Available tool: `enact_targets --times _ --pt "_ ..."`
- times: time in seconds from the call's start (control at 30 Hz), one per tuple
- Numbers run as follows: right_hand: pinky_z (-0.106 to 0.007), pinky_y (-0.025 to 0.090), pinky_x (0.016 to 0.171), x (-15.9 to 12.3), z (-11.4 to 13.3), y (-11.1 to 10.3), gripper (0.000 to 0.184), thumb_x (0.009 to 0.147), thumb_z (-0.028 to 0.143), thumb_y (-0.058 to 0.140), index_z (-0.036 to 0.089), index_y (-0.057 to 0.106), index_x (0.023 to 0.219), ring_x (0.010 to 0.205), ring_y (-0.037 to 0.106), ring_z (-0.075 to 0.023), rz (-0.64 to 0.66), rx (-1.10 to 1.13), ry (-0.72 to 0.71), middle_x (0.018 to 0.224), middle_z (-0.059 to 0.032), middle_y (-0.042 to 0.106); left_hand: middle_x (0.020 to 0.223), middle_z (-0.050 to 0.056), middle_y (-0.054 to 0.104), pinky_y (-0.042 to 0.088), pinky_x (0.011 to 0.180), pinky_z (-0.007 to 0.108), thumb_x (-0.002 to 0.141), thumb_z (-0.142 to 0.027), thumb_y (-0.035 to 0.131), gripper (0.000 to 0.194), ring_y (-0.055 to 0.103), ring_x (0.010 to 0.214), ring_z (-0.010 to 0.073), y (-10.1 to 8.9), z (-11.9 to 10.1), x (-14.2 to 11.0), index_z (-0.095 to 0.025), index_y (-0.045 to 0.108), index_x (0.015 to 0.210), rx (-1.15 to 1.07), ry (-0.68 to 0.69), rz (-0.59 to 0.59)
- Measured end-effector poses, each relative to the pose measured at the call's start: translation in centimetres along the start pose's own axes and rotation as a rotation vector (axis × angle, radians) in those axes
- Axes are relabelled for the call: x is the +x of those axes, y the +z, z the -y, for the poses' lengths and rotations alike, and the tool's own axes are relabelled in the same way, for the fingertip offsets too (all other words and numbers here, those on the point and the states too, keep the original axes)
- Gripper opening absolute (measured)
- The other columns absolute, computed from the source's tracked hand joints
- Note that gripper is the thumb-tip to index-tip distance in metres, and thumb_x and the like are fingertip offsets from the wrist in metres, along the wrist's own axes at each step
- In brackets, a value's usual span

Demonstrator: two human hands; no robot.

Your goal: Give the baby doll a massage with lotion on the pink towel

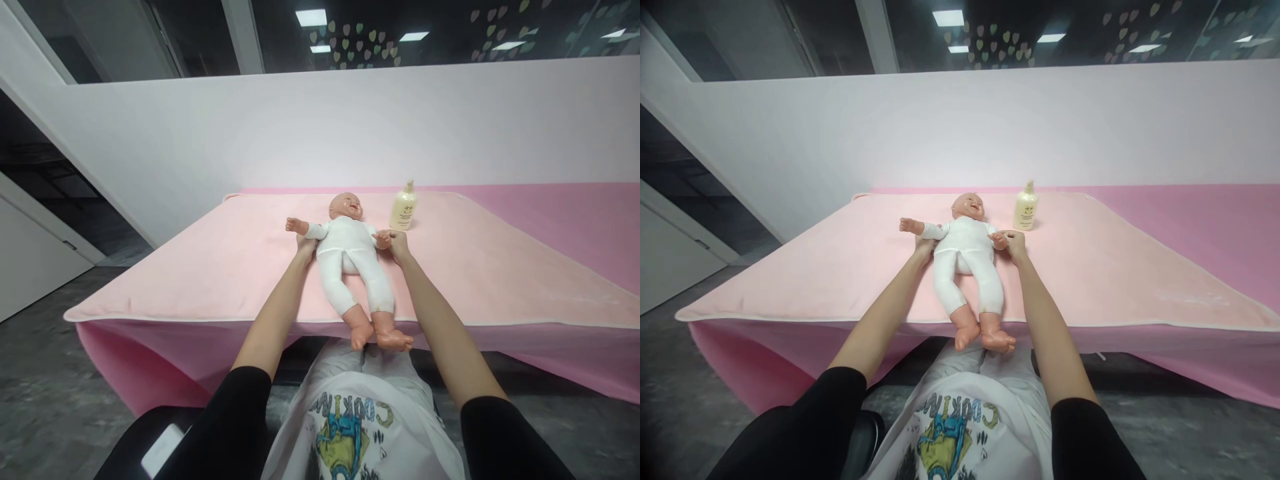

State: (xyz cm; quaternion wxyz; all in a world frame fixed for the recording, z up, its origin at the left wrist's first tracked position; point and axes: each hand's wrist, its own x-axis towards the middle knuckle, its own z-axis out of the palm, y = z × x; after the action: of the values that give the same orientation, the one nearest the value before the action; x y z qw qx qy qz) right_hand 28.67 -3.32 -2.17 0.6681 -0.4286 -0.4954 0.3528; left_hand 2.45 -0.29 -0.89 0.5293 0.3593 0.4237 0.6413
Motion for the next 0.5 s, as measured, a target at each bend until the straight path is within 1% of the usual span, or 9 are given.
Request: enact_targets --times 0.07,0.13,0.23,0.3,0.4,0.5 --pt "-0.037 0.049 0.082 0.0 0.3 0.2 0.017 0.053 0.027 0.074 0.015 0.065 0.060 0.079 0.063 -0.0198 -0.018 -0.040 0.010 0.077 -0.0056 0.069 0.050 -0.005 0.046 0.039 0.057 0.025 0.061 -0.003 0.063 0.017 0.047 0.054 0.0101 -0.1 0.0 0.0 -0.017 0.053 0.060 0.043 0.027 -0.015" --pt "-0.037 0.049 0.081 0.2 0.5 0.4 0.017 0.055 0.027 0.071 0.015 0.067 0.066 0.081 0.063 -0.0204 -0.054 -0.099 0.048 0.078 -0.0052 0.069 0.056 -0.003 0.053 0.041 0.060 0.024 0.058 -0.001 0.057 0.016 0.051 0.058 0.0109 0.0 -0.1 0.2 -0.016 0.055 0.062 -0.042 0.031 0.018" --pt "-0.036 0.049 0.081 0.5 0.5 0.6 0.020 0.058 0.026 0.063 0.015 0.067 0.074 0.083 0.061 -0.0198 -0.049 -0.130 0.075 0.081 -0.0042 0.069 0.067 -0.001 0.059 0.045 0.067 0.024 0.061 -0.007 0.053 0.013 0.056 0.067 0.0120 0.1 -0.2 0.6 -0.017 0.058 0.069 -0.240 0.014 0.071" --pt "-0.034 0.048 0.083 0.7 0.3 0.7 0.024 0.061 0.027 0.059 0.015 0.067 0.080 0.084 0.061 -0.0190 -0.013 -0.148 0.048 0.086 -0.0041 0.069 0.069 -0.001 0.060 0.046 0.070 0.024 0.068 -0.014 0.055 0.009 0.058 0.069 0.0123 0.1 -0.2 0.9 -0.017 0.059 0.075 -0.290 0.000 0.087" --pt "-0.034 0.046 0.084 1.0 -0.3 0.6 0.030 0.067 0.034 0.055 0.015 0.065 0.089 0.085 0.059 -0.0188 0.023 -0.286 0.000 0.093 -0.0055 0.068 0.075 0.001 0.063 0.047 0.068 0.026 0.076 -0.026 0.059 0.012 0.059 0.068 0.0130 0.0 0.0 1.4 -0.017 0.060 0.085 -0.246 -0.001 0.081" --pt "-0.036 0.045 0.084 1.1 -0.6 0.6 0.033 0.076 0.042 0.050 0.015 0.063 0.090 0.083 0.058 -0.0205 0.032 -0.496 -0.016 0.092 -0.0075 0.068 0.068 0.002 0.061 0.043 0.058 0.025 0.078 -0.033 0.062 0.018 0.054 0.057 0.0117 -0.3 0.4 2.0 -0.015 0.060 0.080 -0.112 0.015 0.070"
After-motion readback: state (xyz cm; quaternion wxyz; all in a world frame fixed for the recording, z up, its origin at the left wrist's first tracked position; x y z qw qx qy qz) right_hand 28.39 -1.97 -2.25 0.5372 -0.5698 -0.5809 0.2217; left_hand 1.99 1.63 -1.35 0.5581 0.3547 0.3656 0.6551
